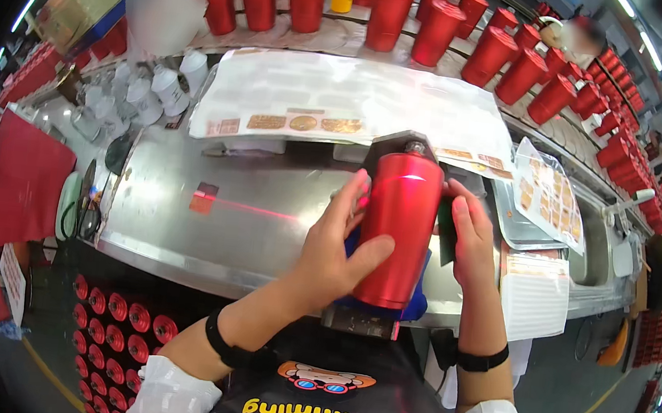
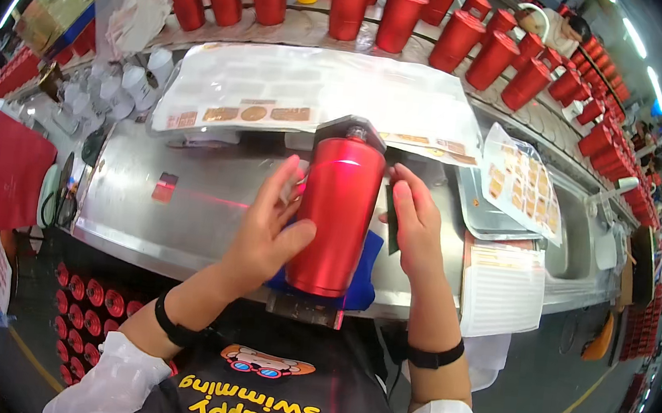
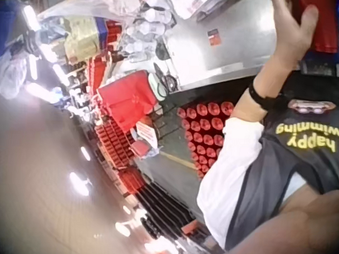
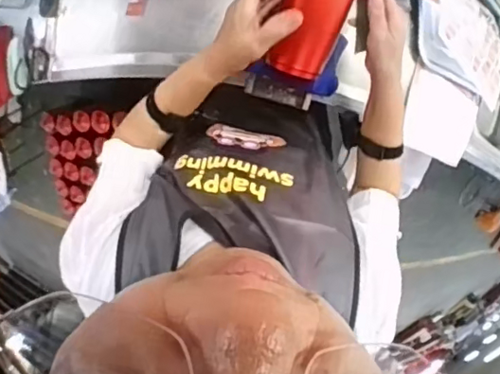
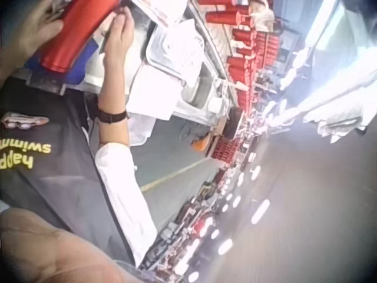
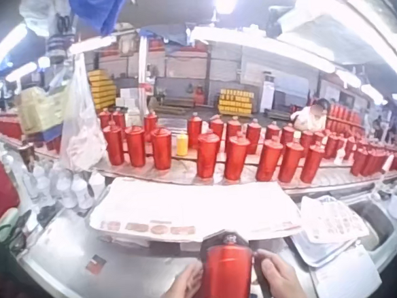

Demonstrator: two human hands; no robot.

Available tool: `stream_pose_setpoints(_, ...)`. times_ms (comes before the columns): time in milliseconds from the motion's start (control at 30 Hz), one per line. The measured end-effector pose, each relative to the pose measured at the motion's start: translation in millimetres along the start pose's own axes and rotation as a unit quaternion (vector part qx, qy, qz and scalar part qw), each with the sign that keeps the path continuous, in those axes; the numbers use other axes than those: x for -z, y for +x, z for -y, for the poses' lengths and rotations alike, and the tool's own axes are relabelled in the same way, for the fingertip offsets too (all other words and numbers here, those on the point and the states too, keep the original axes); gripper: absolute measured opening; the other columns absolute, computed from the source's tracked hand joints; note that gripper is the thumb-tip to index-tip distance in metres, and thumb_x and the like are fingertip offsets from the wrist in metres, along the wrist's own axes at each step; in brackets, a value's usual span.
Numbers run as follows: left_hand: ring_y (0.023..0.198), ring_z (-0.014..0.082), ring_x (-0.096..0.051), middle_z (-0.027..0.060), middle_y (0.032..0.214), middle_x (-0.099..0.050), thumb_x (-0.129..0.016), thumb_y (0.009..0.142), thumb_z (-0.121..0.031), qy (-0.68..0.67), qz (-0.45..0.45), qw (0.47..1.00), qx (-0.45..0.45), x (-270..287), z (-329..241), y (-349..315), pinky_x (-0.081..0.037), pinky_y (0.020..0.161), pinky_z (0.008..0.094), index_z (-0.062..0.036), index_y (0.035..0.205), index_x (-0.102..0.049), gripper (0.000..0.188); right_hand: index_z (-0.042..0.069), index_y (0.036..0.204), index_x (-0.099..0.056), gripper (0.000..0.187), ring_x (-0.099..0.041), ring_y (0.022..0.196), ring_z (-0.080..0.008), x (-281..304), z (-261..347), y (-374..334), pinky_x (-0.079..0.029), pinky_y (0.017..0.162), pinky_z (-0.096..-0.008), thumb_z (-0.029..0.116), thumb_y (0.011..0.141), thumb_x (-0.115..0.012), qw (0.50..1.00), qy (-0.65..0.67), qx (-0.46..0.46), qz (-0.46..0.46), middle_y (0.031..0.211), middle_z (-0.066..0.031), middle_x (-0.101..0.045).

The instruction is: The person is manually applying decorative labels to red cylindrical cans at an industrial workstation.

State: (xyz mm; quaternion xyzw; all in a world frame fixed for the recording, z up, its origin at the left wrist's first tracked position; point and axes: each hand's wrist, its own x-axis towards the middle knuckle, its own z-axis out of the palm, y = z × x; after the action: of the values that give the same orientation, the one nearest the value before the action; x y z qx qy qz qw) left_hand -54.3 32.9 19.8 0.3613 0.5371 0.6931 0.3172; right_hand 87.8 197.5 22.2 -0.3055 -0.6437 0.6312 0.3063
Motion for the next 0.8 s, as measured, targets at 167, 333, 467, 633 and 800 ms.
stream_pose_setpoints(167, 0.131, 0.0425, -0.033, 0.029, 0.141, -0.031, -0.075, 0.073, -0.035, 0.358, 0.085, 0.908, -0.2, 9.3, 0.6, -49.7, -0.022, 0.11, 0.0489, 0.0037, 0.144, -0.02, 0.098, 0.006, 0.127, -0.053, 0.036, -0.052, 0.084, -0.0087, 8.3, -20.2, -3.3, -0.045, 0.069, -0.0213, 0.027, 0.098, -0.048, 0.997, -0.073, 0.028, 0.02, 0.114, -0.0049, -0.057)
stream_pose_setpoints(333, 0.092, 0.0382, -0.058, 0.0246, 0.108, -0.058, -0.066, 0.074, -0.017, 0.45, 0.038, 0.839, -0.303, 3.4, 5.4, -42.8, -0.035, 0.099, 0.0519, 0.0036, 0.134, -0.041, 0.068, -0.002, 0.125, -0.052, 0.037, -0.043, 0.126, -0.0245, 21.5, -33.5, 5.7, -0.029, 0.106, -0.0352, 0.024, 0.1, -0.042, 0.939, -0.271, 0.197, 0.072, 0.13, -0.015, -0.05)
stream_pose_setpoints(467, 0.105, 0.0364, -0.056, 0.023, 0.116, -0.056, -0.053, 0.08, -0.015, 0.474, -0.061, 0.761, -0.438, -6.6, 5.2, -46.4, -0.037, 0.099, 0.0487, -0.003, 0.116, -0.057, 0.038, 0.005, 0.14, -0.037, 0.055, -0.039, 0.128, -0.0243, 8.1, -6.0, -21.0, -0.028, 0.106, -0.0424, 0.041, 0.1, -0.035, 0.983, -0.156, 0.096, 0.025, 0.14, -0.0123, -0.041)
stream_pose_setpoints(633, 0.099, 0.0286, -0.059, 0.0115, 0.094, -0.062, -0.054, 0.08, -0.015, 0.374, -0.085, 0.793, -0.473, 7.6, 22.9, -74.5, -0.044, 0.094, 0.0404, -0.0047, 0.114, -0.058, 0.036, -0.001, 0.139, -0.037, 0.052, -0.037, 0.131, -0.0293, -20.8, 21.7, -58.9, -0.035, 0.103, -0.0429, 0.035, 0.101, -0.036, 0.849, -0.396, 0.348, 0.037, 0.14, -0.0166, -0.041)
stream_pose_setpoints(800, 0.074, 0.0267, -0.057, 0.0088, 0.084, -0.058, -0.06, 0.079, -0.016, 0.32, -0.185, 0.834, -0.409, 68.3, 38.7, -128.4, -0.047, 0.066, 0.0365, -0.0063, 0.083, -0.057, 0.011, -0.002, 0.133, -0.044, 0.048, -0.043, 0.124, -0.0375, -72.8, 41.9, -83.4, -0.035, 0.102, -0.0473, 0.032, 0.099, -0.041, 0.668, -0.535, 0.509, 0.092, 0.135, -0.0215, -0.044)
